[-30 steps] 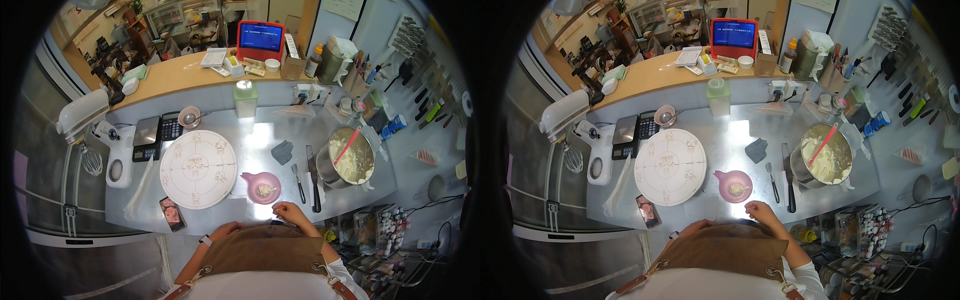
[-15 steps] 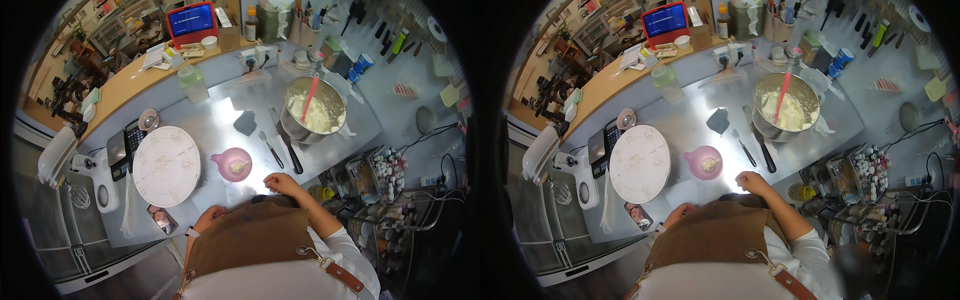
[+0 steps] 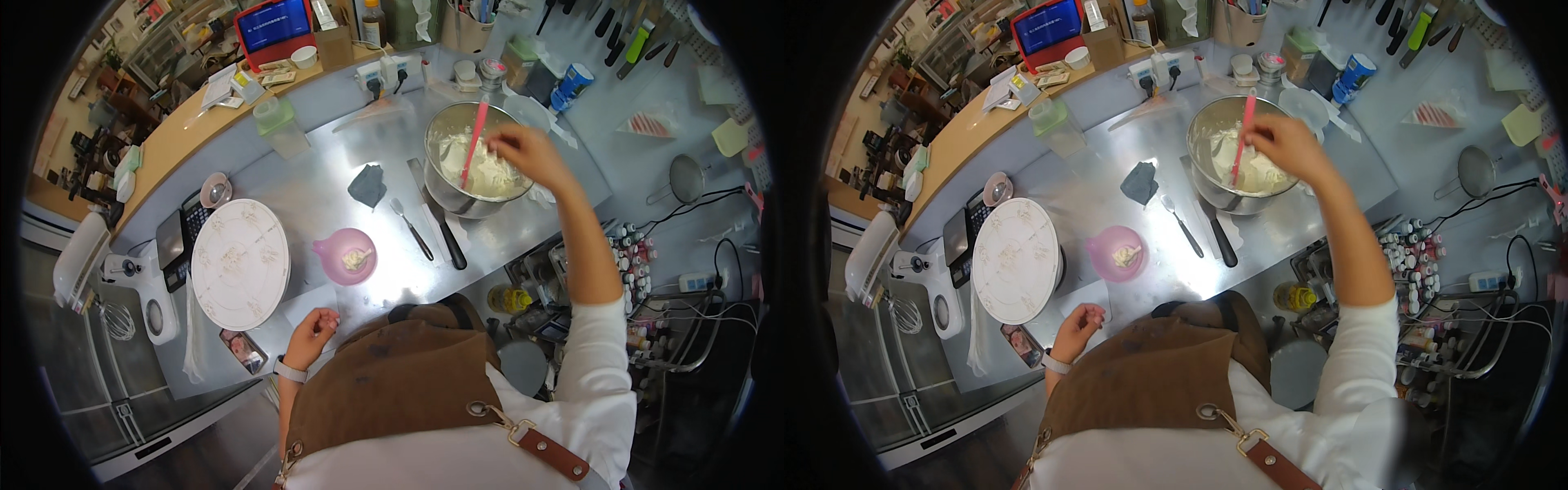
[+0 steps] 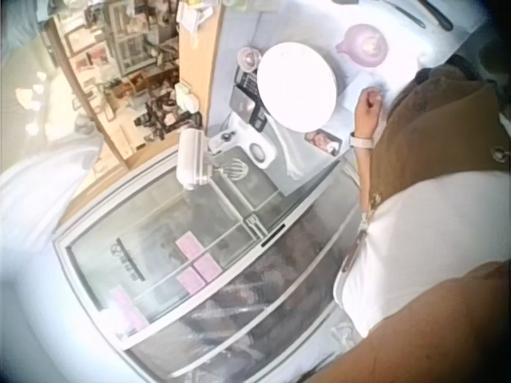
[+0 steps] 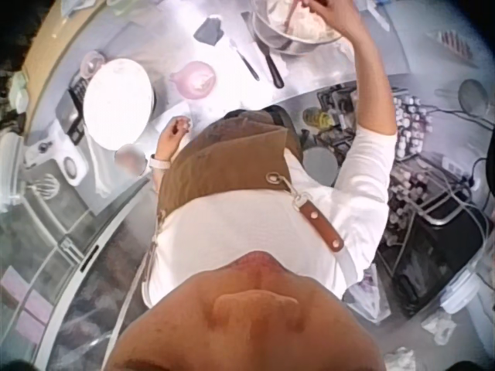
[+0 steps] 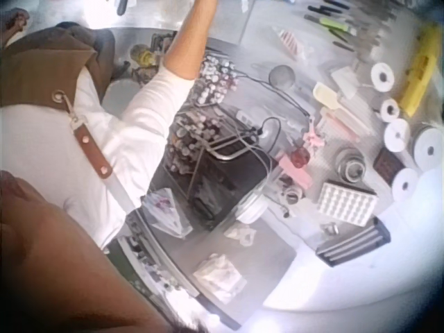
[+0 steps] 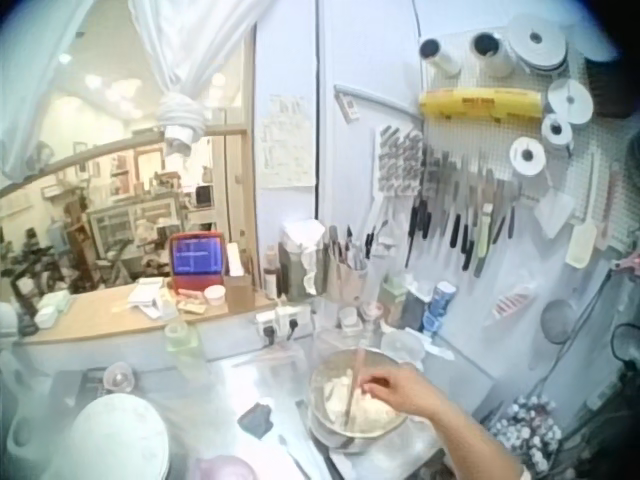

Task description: The person scoops white frosting from a large metal bowl into a small pink bowl, then adds pink food coloring and stirs to mix. The person uses a spatula and a spoon during the process.

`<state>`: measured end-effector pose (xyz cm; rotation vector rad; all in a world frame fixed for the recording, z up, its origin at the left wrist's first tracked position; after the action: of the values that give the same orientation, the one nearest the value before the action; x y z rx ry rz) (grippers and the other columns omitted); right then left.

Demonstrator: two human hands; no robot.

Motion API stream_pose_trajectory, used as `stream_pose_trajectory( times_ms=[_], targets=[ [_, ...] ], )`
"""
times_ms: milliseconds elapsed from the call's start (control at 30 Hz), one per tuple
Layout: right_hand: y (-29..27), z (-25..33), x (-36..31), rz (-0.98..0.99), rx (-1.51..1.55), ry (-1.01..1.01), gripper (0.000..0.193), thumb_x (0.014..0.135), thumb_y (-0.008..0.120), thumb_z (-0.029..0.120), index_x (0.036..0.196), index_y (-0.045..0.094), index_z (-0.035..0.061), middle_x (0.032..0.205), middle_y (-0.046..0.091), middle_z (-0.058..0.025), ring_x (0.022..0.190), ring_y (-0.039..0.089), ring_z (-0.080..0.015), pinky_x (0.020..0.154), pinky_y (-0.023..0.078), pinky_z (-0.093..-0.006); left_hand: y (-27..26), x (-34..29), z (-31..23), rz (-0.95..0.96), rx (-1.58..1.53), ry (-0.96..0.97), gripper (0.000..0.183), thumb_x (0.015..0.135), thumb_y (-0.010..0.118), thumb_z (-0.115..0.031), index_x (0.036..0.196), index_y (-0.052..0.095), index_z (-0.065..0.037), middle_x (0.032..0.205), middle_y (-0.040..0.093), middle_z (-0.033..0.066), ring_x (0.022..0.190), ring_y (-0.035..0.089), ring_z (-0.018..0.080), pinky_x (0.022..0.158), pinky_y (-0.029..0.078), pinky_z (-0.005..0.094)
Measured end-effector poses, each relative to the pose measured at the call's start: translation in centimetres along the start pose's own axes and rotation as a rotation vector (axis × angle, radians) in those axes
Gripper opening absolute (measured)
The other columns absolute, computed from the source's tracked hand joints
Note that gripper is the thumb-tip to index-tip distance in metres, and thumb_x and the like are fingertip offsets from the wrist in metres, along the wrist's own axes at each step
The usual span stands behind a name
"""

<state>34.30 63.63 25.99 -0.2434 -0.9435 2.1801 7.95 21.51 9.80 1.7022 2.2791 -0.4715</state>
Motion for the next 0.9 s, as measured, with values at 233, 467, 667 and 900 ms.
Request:
stream_pose_trajectory(
  times_ms=[233, 467, 667, 900],
  targets=[
    [2.2, -5.8, 9.6, 0.141, -0.801, -0.528, 0.018, 0.078, 0.061, 0.006, 0.094, 0.07, 0.0062, 0.089, 0.068, -0.0082, 0.104, 0.06, -0.0278, 0.086, 0.048, -0.0365, 2.9, 4.5, -5.3, 0.058, 0.004, 0.09, 0.018, 0.096, 0.058, -0.011, 0.112, 0.058, -0.003, 0.096, 0.058, -0.0003, 0.086, 0.054, 0.0082, 0.08, 0.045, 0.0239],
    [6.8, -11.0, 11.6, 0.597, -1.229, -0.715, 0.011, 0.076, 0.064, 0.016, 0.078, 0.074, 0.0164, 0.082, 0.069, -0.003, 0.093, 0.063, -0.0207, 0.089, 0.042, -0.0337, 5.6, 9.6, -7.9, 0.089, -0.069, 0.107, 0.018, 0.096, 0.058, -0.011, 0.113, 0.057, -0.003, 0.097, 0.059, 0.0001, 0.086, 0.055, 0.0084, 0.08, 0.046, 0.0238],
    [0.8, -8.1, 11.9, 0.602, -1.252, -0.611, 0.015, 0.077, 0.06, 0.012, 0.085, 0.072, 0.0122, 0.084, 0.065, -0.0051, 0.079, 0.066, -0.0276, 0.073, 0.05, -0.0414, 7.6, 17.5, -13.0, 0.059, -0.131, 0.25, 0.023, 0.099, 0.054, -0.014, 0.119, 0.056, -0.001, 0.091, 0.061, 0.0027, 0.082, 0.055, 0.0087, 0.075, 0.046, 0.0236],
    [-8.6, -2.0, 12.4, 0.415, -1.305, -0.667, 0.025, 0.077, 0.059, 0.007, 0.097, 0.074, 0.0143, 0.082, 0.065, -0.0041, 0.078, 0.067, -0.0268, 0.064, 0.052, -0.0382, 11.5, 28.3, -20.0, 0.017, 0.218, 0.274, 0.045, 0.096, 0.057, -0.03, 0.133, 0.052, -0.006, 0.074, 0.068, 0.0074, 0.061, 0.061, 0.0134, 0.063, 0.049, 0.0256]
  ],
)
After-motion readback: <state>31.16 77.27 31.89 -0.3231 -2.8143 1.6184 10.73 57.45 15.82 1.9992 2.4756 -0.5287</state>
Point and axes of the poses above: each hand's wrist, its own x-axis towards the middle knuckle, its own y-axis out of the palm, z = x × y, the point moved 2 cm from there along x, towards the middle knuckle
